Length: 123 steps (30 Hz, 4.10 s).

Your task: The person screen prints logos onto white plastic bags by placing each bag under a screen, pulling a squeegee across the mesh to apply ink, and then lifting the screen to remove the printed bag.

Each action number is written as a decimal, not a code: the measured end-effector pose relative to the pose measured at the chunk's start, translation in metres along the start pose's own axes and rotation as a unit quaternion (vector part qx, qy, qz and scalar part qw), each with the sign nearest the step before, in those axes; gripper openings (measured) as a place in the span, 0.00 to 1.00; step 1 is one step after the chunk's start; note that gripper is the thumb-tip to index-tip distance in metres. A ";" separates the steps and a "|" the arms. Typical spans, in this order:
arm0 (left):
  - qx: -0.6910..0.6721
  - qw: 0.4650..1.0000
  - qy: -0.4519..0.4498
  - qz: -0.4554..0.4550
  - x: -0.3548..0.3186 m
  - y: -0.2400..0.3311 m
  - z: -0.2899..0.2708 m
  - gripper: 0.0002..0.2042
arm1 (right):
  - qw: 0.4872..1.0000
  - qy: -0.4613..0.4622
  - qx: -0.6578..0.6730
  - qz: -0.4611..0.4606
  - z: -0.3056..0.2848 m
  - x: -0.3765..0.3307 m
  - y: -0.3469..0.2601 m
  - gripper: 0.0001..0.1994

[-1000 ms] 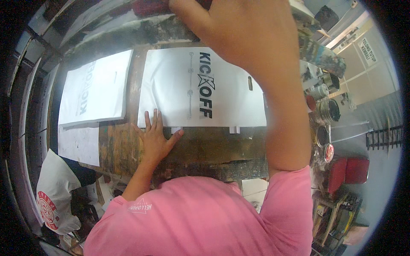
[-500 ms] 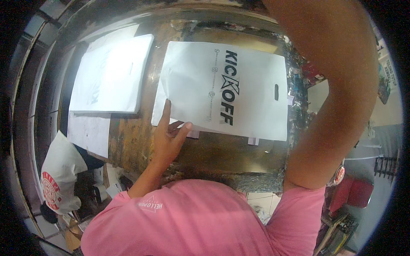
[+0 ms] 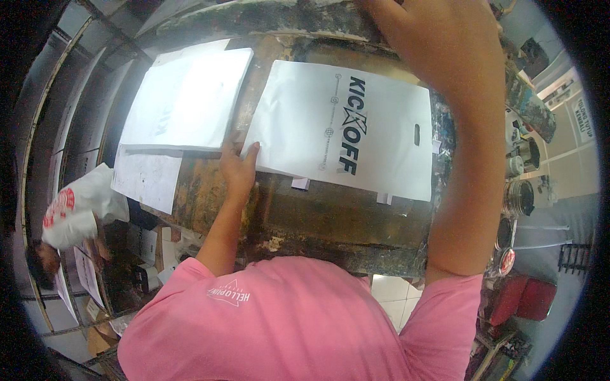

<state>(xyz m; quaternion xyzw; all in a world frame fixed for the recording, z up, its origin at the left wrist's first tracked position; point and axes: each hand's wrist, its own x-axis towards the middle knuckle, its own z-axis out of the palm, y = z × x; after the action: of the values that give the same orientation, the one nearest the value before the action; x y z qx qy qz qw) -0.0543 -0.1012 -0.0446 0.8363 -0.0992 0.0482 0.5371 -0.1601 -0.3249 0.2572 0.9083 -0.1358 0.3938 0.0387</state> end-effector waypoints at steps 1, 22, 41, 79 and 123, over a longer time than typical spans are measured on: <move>0.007 1.000 0.002 0.019 0.000 0.001 0.000 0.21 | 1.000 -0.018 0.013 0.016 -0.003 0.000 -0.002 0.19; 0.013 0.974 -0.070 0.217 0.051 0.099 0.024 0.07 | 0.999 -0.015 0.018 0.046 0.001 0.013 0.001 0.18; 0.056 0.993 0.071 0.072 0.116 -0.069 -0.226 0.11 | 0.999 0.014 0.008 -0.033 -0.004 0.012 0.008 0.17; -0.438 0.761 -0.247 -0.410 -0.096 -0.015 -0.040 0.51 | 0.964 -0.234 0.100 -0.082 0.351 -0.063 0.166 0.18; 0.076 0.947 -0.217 0.226 -0.045 0.064 -0.033 0.50 | 0.996 0.032 -0.019 -0.081 0.027 -0.076 0.016 0.18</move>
<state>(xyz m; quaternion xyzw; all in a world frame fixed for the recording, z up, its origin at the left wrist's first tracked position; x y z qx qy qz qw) -0.1109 -0.0920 0.0175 0.8206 -0.3955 -0.0070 0.4125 -0.1952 -0.3288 0.1826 0.9024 -0.0680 0.4155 0.0915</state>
